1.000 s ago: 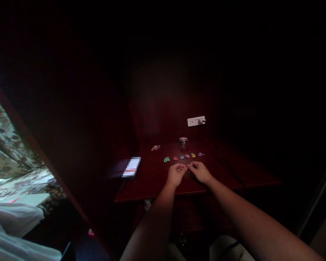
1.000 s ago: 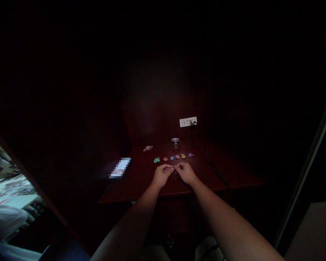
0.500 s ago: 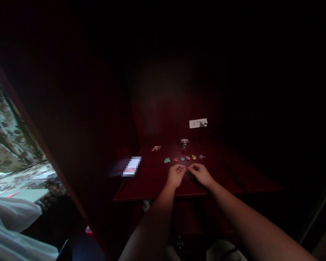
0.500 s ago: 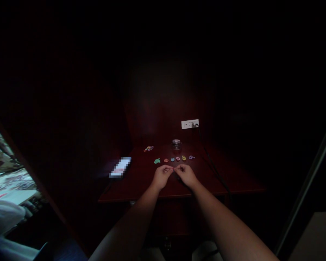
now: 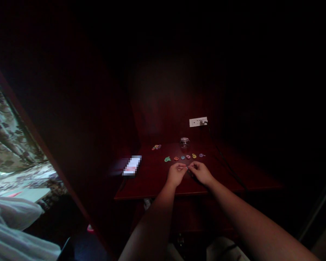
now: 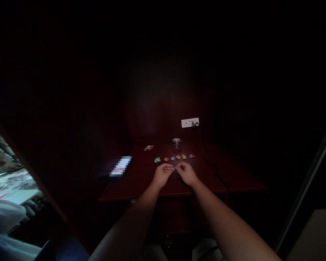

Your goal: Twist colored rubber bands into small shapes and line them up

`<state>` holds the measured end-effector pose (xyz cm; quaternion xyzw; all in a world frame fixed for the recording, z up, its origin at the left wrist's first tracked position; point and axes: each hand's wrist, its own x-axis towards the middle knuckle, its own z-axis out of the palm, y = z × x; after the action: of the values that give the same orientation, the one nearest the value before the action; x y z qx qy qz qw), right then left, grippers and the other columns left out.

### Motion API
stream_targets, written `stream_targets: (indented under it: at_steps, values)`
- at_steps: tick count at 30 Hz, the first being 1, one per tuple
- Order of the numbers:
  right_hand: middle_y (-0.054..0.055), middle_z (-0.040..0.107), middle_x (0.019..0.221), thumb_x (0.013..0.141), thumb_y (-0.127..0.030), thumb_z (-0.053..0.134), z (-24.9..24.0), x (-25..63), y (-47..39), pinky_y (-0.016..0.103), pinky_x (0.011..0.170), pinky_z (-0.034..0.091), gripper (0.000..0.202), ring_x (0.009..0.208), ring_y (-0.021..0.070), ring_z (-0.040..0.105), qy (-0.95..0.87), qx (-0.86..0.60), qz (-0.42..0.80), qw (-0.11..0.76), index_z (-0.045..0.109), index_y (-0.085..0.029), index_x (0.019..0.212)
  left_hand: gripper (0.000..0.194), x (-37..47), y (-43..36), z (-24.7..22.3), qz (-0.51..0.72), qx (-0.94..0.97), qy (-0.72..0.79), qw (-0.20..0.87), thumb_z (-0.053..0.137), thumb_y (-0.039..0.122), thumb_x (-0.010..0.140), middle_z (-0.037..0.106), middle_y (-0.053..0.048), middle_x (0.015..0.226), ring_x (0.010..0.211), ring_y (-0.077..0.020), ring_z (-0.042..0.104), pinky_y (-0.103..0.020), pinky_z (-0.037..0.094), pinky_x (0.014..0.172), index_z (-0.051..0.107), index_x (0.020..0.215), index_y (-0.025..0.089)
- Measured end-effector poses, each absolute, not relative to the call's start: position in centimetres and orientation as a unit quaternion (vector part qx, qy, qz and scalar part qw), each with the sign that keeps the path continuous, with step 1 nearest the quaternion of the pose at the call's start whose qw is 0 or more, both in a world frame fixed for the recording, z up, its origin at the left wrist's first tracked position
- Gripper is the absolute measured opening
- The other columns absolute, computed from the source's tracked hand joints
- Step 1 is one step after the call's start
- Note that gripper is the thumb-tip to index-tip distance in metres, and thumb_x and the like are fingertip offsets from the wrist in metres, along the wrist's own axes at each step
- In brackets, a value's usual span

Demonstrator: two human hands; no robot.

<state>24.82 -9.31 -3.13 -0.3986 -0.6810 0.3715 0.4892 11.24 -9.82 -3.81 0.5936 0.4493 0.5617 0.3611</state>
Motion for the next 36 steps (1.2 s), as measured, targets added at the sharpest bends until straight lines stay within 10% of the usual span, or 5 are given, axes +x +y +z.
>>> stream_targets:
  at_steps: [36]
  values:
    - [-0.003, 0.047, 0.049, 0.067, -0.029, 0.051, -3.6, 24.6, -8.7, 0.019, 0.041, 0.033, 0.015, 0.041, 0.0076, 0.042, -0.676, -0.391, 0.392, 0.486, 0.050, -0.015, 0.066, 0.010, 11.1, -10.5, -2.7, 0.544, 0.623, 0.476, 0.299, 0.055, 0.021, 0.065, 0.059, -0.002, 0.061, 0.056, -0.0096, 0.052, -0.021, 0.041, 0.057, 0.059, 0.066, 0.013]
